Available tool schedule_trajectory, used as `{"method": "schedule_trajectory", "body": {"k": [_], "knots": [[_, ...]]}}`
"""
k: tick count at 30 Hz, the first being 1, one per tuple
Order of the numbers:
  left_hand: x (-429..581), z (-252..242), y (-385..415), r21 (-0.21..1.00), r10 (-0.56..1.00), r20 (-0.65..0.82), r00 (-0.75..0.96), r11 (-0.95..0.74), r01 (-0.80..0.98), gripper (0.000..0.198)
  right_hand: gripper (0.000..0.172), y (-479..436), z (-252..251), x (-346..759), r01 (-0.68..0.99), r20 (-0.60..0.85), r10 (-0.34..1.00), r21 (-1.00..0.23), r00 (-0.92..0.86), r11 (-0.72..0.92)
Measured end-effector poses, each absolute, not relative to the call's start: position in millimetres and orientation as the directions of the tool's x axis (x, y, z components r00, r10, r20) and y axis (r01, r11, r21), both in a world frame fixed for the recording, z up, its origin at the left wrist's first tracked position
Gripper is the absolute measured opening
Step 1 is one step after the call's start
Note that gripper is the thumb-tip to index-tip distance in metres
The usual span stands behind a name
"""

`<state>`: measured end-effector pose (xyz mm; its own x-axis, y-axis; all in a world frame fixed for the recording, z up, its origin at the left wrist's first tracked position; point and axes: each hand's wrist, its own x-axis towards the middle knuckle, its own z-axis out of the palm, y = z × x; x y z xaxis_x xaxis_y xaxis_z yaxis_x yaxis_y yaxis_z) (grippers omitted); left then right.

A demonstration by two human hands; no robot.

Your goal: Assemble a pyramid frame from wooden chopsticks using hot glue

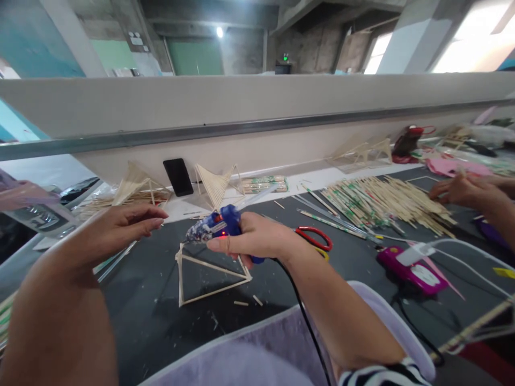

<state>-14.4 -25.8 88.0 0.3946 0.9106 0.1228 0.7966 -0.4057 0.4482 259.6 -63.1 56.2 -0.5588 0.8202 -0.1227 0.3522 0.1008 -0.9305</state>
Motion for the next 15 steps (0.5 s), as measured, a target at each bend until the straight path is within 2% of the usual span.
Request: {"method": "schedule_trajectory", "body": {"k": [4,8,12,15], "knots": [[-10.2,89.1,-26.1,0.469,0.917,0.097,0.388,-0.386,0.795,0.031,0.043,-58.2,52.1,260.5,0.431,-0.183,0.77,-0.893,-0.611,0.13],[-7.0,90.7,-27.2,0.464,0.92,0.083,0.382,-0.375,0.802,0.03,0.04,-59.9,59.4,276.7,0.376,-0.118,0.777,-0.913,-0.618,0.16],[-8.8,90.0,-26.9,0.428,0.909,0.103,0.403,-0.406,0.807,0.032,0.039,-65.8,67.8,288.2,0.182,0.063,0.784,-0.958,-0.617,0.22],[-15.8,86.5,-25.4,0.401,0.889,0.266,0.372,-0.453,0.796,0.03,0.04,-70.9,68.4,283.6,0.141,0.255,0.845,-0.923,-0.47,0.357]]}}
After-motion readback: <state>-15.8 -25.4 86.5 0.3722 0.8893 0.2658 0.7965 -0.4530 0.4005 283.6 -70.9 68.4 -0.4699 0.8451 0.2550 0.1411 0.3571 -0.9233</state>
